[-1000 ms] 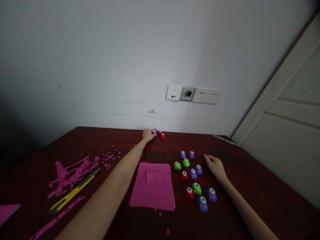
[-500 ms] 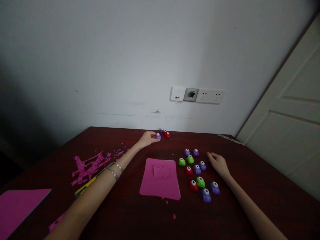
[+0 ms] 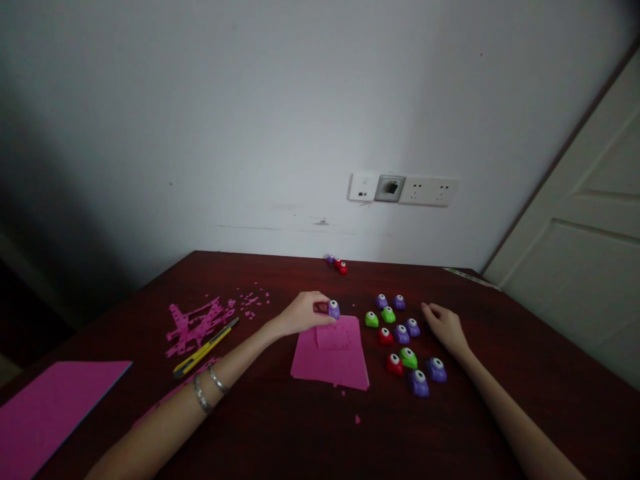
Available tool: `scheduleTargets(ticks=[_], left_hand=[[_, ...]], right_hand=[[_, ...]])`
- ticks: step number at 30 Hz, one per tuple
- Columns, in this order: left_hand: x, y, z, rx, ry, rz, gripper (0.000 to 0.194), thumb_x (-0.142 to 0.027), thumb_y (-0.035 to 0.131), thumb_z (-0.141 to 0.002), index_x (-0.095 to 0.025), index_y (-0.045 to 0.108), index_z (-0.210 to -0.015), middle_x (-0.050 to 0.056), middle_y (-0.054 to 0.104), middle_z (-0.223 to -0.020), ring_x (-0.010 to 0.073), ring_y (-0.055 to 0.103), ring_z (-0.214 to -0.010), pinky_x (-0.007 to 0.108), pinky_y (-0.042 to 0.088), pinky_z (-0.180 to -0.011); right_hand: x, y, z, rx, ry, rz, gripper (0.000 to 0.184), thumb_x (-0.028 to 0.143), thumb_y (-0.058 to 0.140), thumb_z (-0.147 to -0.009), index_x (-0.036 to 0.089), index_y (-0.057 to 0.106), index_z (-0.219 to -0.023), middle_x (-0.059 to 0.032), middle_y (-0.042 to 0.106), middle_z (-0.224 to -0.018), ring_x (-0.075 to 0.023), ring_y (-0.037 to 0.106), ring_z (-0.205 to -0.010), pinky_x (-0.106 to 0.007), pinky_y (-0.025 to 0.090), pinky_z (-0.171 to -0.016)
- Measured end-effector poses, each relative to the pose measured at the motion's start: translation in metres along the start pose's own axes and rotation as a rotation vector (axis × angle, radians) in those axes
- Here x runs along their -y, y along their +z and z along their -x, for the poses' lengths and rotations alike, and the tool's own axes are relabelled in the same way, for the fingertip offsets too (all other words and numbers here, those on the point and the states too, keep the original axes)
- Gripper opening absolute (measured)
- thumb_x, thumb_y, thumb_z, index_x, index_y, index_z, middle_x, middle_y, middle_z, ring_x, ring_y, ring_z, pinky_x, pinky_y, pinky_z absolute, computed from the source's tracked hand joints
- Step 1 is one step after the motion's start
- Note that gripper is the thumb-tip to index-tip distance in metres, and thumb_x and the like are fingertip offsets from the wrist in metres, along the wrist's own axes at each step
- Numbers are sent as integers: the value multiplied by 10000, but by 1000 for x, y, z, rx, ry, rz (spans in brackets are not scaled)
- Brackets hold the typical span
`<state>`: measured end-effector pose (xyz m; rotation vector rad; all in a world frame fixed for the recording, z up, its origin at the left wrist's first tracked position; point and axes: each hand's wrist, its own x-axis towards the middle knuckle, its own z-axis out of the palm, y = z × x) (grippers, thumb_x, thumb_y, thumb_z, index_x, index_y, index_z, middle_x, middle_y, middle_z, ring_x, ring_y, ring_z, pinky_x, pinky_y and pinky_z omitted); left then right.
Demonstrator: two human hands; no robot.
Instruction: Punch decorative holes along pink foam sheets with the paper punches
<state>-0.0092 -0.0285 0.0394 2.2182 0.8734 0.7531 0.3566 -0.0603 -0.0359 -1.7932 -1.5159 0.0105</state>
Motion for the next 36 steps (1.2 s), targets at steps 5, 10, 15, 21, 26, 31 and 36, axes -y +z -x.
scheduleTargets(ticks=[5, 10, 15, 21, 26, 31, 36], left_hand=[[3, 10, 1, 18, 36, -37, 299, -326, 688, -668, -150, 661, -908, 31, 628, -835, 139, 563, -763, 253, 419, -695], [-6, 12, 5, 26, 65, -28, 287, -339, 683, -678, -153, 665, -896, 38, 630, -868, 144, 570, -795, 251, 420, -724], [-11, 15, 8, 5, 68, -46, 310, -350, 704, -655, -148, 670, -888, 39, 632, -835, 149, 571, -770, 244, 423, -703], [-13, 21, 9, 15, 72, -69, 213, -243, 661, -670, -133, 673, -852, 33, 624, -782, 133, 561, -703, 217, 411, -633], [-13, 25, 11, 36, 67, -122, 170, -264, 639, -679, -150, 678, -800, 29, 618, -775, 129, 549, -676, 219, 400, -612], [-17, 27, 11, 32, 55, -138, 159, -223, 632, -677, -148, 680, -809, 30, 612, -754, 129, 541, -669, 220, 396, -611], [-25, 30, 13, 59, 79, -140, 154, -229, 637, -701, -156, 674, -832, 24, 591, -743, 133, 536, -693, 225, 406, -640]], right_hand=[[13, -9, 4, -79, -11, 10, 410, 497, 383, -793, 212, 364, -498, 47, 352, -447, -110, 379, -460, -234, 295, -498], [77, -22, 17, -102, -53, -38, 391, 479, 434, -811, 198, 444, -540, 45, 406, -475, -106, 390, -473, -224, 302, -508], [166, -18, 48, 277, -143, -131, 380, 482, 477, -790, 196, 477, -541, 29, 496, -487, -110, 449, -471, -212, 305, -476], [202, -2, 67, 395, -146, 9, 362, 491, 525, -748, 189, 550, -549, -18, 581, -519, -139, 507, -490, -232, 274, -466], [201, 6, 64, 379, -129, 69, 385, 431, 483, -781, 189, 533, -485, -27, 572, -489, -135, 488, -470, -240, 251, -465], [202, 9, 66, 408, -132, 76, 375, 387, 481, -765, 184, 519, -452, -22, 544, -462, -118, 439, -452, -238, 219, -452], [201, 9, 68, 416, -112, 59, 356, 353, 471, -770, 179, 534, -466, -13, 535, -453, -110, 421, -440, -238, 209, -447]])
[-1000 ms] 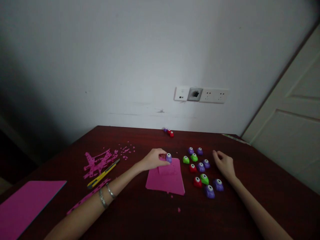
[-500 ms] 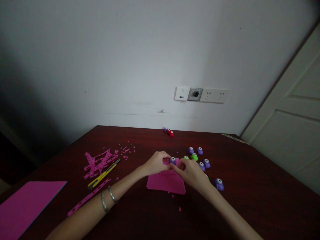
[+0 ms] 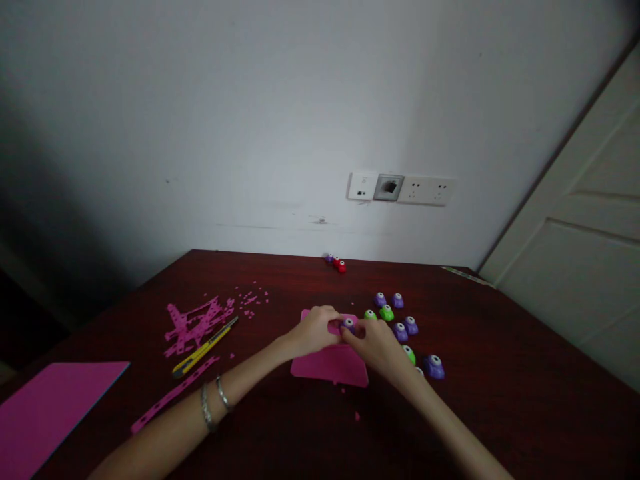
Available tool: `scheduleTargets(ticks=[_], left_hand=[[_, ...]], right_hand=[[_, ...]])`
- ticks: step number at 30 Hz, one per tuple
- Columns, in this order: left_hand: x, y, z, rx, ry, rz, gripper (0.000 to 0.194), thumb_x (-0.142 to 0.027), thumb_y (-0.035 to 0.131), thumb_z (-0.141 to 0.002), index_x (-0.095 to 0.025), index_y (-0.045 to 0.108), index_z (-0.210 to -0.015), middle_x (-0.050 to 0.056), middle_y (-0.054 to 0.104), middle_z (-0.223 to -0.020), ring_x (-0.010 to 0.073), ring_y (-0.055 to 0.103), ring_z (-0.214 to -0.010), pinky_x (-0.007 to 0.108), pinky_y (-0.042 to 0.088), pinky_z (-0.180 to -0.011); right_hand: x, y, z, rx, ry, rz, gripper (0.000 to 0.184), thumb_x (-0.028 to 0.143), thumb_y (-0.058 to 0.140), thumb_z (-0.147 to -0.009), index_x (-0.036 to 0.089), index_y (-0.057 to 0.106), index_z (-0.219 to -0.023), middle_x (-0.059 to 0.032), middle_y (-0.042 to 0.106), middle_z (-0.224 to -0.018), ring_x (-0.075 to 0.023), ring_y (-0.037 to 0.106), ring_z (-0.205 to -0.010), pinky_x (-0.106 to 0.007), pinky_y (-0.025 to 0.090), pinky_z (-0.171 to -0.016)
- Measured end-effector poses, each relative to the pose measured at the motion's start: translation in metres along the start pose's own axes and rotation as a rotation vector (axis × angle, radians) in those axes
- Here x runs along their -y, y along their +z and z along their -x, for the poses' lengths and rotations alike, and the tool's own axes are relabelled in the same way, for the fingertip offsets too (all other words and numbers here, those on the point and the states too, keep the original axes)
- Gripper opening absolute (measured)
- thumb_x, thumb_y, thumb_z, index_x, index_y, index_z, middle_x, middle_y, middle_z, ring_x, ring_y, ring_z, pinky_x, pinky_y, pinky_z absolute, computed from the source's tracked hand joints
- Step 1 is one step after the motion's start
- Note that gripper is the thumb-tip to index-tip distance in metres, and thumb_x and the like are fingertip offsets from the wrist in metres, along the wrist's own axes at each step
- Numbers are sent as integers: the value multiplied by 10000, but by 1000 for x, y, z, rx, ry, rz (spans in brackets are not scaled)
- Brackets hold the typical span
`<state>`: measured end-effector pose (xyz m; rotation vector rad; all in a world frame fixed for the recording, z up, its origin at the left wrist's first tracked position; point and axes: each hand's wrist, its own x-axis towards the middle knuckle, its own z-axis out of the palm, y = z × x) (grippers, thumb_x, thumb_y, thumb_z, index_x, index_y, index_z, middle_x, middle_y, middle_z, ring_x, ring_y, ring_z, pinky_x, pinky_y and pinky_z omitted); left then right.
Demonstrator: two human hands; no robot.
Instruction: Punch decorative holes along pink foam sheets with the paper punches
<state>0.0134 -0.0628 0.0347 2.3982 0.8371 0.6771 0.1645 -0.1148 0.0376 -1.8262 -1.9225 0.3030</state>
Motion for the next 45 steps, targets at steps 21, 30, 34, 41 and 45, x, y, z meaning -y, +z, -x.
scheduleTargets(ticks=[21, 30, 34, 41, 45], left_hand=[[60, -5, 5, 76, -354, -221, 366, -414, 728, -547, -172, 631, -804, 68, 577, -854, 225, 554, -782, 305, 405, -666], [65, 1, 1, 87, -336, -103, 208, -296, 715, -565, -161, 594, -667, 20, 592, -717, 158, 546, -668, 247, 379, -583], [63, -1, -2, 106, -380, 77, 205, -227, 699, -575, -146, 578, -719, -13, 589, -634, 123, 542, -586, 216, 371, -527], [61, -7, -5, 83, -445, 435, 279, -215, 713, -577, -116, 601, -812, -25, 599, -578, 109, 538, -515, 219, 376, -507], [55, -8, -6, 29, -501, 558, 218, -207, 731, -574, -108, 624, -737, -10, 618, -575, 106, 546, -521, 230, 391, -532]], right_hand=[[-12, 6, 28, 71, 12, 20, 329, 388, 423, -834, 194, 537, -593, -33, 619, -563, -155, 555, -499, -240, 272, -481], [-14, 14, 29, 66, -26, 51, 300, 350, 430, -835, 185, 557, -619, -60, 648, -606, -175, 591, -544, -251, 291, -498], [-13, 14, 30, 75, -40, 32, 299, 342, 431, -835, 184, 562, -617, -53, 648, -602, -165, 585, -525, -247, 302, -496], [-9, 13, 31, 82, -62, -1, 288, 323, 420, -846, 176, 577, -655, -48, 656, -631, -171, 603, -557, -247, 313, -511], [-7, 12, 32, 69, -79, -6, 291, 321, 406, -857, 181, 568, -659, -40, 650, -626, -170, 601, -557, -250, 311, -517]])
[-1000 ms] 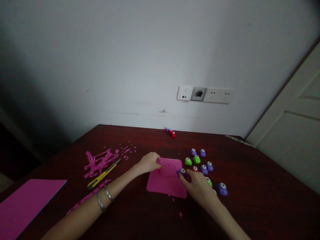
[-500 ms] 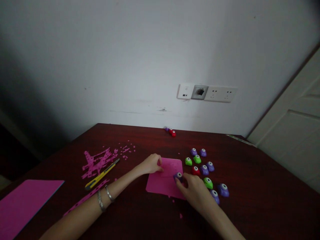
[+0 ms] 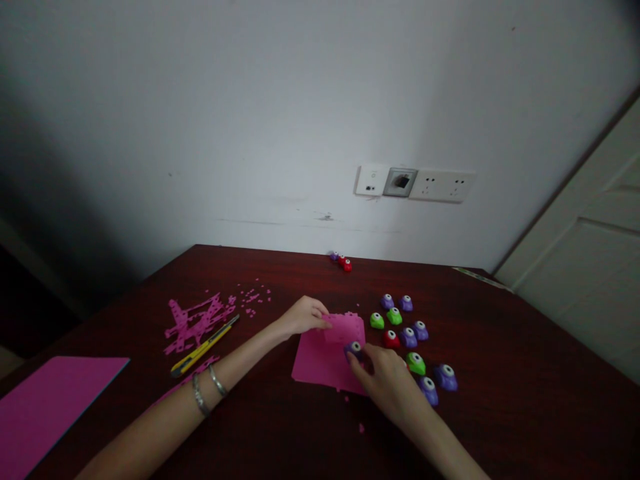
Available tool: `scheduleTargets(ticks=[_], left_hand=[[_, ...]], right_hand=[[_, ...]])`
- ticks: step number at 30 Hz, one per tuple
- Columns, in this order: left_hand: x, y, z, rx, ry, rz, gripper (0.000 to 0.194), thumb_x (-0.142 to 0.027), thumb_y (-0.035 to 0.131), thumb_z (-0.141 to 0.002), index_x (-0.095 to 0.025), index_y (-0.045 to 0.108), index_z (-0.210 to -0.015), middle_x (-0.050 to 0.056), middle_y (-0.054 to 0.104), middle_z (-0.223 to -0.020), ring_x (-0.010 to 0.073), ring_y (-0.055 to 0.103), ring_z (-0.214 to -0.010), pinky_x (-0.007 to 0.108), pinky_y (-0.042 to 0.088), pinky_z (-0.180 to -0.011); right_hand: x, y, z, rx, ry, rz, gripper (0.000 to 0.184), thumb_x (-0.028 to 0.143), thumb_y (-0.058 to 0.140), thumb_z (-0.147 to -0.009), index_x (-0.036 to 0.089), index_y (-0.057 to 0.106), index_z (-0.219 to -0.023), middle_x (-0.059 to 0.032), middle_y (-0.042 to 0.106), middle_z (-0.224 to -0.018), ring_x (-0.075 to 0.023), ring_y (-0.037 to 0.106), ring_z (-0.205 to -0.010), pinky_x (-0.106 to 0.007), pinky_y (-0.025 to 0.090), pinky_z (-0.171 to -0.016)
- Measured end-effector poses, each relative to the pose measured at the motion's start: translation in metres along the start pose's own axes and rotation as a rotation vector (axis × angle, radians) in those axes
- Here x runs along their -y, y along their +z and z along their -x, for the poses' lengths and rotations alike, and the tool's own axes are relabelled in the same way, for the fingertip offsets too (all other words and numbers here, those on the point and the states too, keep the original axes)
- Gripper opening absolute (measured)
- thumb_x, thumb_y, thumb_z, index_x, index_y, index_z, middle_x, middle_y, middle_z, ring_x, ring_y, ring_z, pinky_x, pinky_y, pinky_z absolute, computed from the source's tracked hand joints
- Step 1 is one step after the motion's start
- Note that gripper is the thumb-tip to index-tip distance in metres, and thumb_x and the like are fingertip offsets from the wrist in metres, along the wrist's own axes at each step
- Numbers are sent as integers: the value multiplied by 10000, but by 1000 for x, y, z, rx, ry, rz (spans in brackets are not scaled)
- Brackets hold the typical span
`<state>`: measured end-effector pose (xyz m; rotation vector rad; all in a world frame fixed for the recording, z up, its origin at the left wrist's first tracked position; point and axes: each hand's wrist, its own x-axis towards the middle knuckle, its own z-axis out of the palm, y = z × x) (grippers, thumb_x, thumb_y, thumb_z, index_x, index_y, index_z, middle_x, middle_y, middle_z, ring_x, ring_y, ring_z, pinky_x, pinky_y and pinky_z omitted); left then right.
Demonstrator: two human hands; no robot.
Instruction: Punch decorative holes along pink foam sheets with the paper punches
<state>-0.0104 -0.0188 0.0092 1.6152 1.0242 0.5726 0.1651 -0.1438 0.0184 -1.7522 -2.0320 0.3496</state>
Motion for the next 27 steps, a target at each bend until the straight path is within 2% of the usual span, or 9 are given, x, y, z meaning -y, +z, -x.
scheduleTargets(ticks=[8, 16, 27], left_hand=[[-1, 8, 1, -35, 5, 190, 189, -166, 730, -596, -107, 625, -741, -2, 625, -560, 83, 529, -495, 225, 395, -534], [-11, 15, 10, -24, -33, 226, 182, -137, 723, -598, -93, 628, -746, 5, 627, -560, 81, 524, -491, 228, 393, -544], [-7, 18, 9, -41, -29, 227, 248, -191, 754, -575, -98, 629, -768, 16, 641, -598, 93, 548, -527, 244, 413, -574]], right_hand=[[0, 5, 1, -55, 22, 101, 310, 344, 401, -873, 170, 585, -696, -73, 667, -672, -192, 627, -597, -257, 338, -538], [0, 7, 2, -59, 42, 139, 313, 345, 407, -880, 164, 583, -694, -79, 666, -665, -196, 635, -595, -257, 341, -531], [6, 3, 3, -38, 69, 180, 290, 330, 415, -884, 169, 596, -725, -77, 680, -697, -197, 646, -626, -248, 344, -535]])
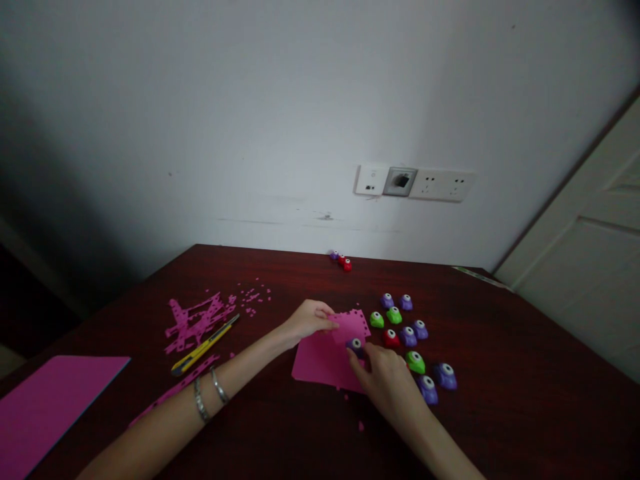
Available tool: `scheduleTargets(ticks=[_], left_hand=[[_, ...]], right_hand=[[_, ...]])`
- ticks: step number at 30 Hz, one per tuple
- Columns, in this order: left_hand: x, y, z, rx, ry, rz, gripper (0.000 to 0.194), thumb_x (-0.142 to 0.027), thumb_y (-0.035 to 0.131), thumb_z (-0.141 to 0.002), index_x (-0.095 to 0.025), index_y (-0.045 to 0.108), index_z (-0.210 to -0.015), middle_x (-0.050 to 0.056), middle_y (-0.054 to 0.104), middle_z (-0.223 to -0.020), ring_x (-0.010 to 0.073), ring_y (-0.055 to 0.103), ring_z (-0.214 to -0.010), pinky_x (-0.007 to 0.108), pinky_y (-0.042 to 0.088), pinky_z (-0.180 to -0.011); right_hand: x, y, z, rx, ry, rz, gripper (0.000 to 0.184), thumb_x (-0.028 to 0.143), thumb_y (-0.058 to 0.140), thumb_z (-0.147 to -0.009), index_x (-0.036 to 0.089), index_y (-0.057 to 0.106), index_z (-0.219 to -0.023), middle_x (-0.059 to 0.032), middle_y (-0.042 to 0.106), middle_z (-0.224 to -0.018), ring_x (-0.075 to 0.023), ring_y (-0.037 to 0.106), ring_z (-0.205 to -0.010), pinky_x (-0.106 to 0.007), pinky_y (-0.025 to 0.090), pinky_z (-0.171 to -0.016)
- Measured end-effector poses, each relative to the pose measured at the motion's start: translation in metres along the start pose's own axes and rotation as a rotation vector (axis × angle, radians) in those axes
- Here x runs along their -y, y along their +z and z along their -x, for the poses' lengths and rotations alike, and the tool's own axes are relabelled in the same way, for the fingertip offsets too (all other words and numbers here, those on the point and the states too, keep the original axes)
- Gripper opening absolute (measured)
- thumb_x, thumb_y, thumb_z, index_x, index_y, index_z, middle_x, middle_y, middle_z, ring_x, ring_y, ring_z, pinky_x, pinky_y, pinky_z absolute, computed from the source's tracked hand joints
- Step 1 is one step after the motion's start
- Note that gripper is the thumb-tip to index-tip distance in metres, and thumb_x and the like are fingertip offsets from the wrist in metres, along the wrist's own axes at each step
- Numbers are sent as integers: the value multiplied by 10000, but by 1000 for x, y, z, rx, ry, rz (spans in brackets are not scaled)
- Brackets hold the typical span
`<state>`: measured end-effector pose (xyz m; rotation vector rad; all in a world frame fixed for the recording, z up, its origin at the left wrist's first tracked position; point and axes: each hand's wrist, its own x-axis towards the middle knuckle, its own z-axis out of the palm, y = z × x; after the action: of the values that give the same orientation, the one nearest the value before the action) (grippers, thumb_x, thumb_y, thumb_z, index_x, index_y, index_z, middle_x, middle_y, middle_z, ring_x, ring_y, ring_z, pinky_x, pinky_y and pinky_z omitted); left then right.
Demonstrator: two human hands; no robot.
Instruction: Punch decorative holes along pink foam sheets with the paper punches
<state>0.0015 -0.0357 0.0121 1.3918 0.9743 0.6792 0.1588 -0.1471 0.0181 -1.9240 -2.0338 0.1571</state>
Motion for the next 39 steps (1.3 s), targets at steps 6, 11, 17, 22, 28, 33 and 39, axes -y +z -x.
scheduleTargets(ticks=[6, 11, 17, 22, 28, 33, 39], left_hand=[[4, 0, -2, -1, 27, 17, 234, -188, 743, -590, -99, 634, -776, 30, 660, -632, 92, 567, -547, 237, 424, -583], [5, 1, -2, 8, 27, 21, 272, -207, 759, -567, -97, 633, -780, 36, 664, -642, 102, 574, -549, 243, 424, -585], [1, 4, 2, 28, 15, 22, 275, -207, 762, -561, -100, 632, -778, 21, 652, -619, 101, 563, -534, 245, 416, -585], [3, 3, 2, 110, 57, -47, 267, -224, 746, -587, -105, 638, -800, -4, 621, -592, 89, 543, -522, 222, 386, -549], [2, 6, 6, 151, 64, -157, 258, -249, 728, -607, -110, 640, -806, -22, 595, -584, 82, 507, -510, 212, 357, -524], [5, 7, 6, 180, 65, -217, 205, -219, 701, -628, -120, 648, -801, -39, 569, -554, 81, 489, -500, 205, 351, -510], [11, 6, 1, 230, 75, -366, 175, -208, 667, -658, -135, 658, -817, -18, 611, -619, 109, 534, -559, 211, 371, -527]], right_hand=[[-2, 2, -2, -26, -11, 31, 295, 330, 417, -889, 167, 582, -707, -75, 675, -678, -205, 649, -617, -251, 340, -528], [-1, 1, -3, -21, -14, 17, 293, 332, 423, -888, 166, 583, -707, -74, 676, -675, -204, 650, -614, -251, 342, -527], [-1, 1, -1, 2, -5, 22, 306, 344, 421, -887, 157, 586, -709, -94, 677, -699, -221, 655, -634, -267, 366, -546], [-2, 4, 0, 16, -59, -9, 295, 335, 398, -895, 160, 598, -768, -85, 677, -701, -211, 651, -637, -269, 389, -564], [1, 8, 2, 47, -70, 22, 285, 336, 416, -887, 155, 603, -773, -96, 683, -736, -216, 654, -658, -268, 403, -569], [4, 10, 4, 70, -85, 35, 275, 317, 402, -892, 158, 614, -817, -103, 690, -778, -235, 661, -716, -282, 419, -603], [4, 15, 5, 70, -77, 75, 280, 342, 420, -883, 156, 621, -821, -108, 690, -778, -240, 661, -704, -278, 420, -575]])
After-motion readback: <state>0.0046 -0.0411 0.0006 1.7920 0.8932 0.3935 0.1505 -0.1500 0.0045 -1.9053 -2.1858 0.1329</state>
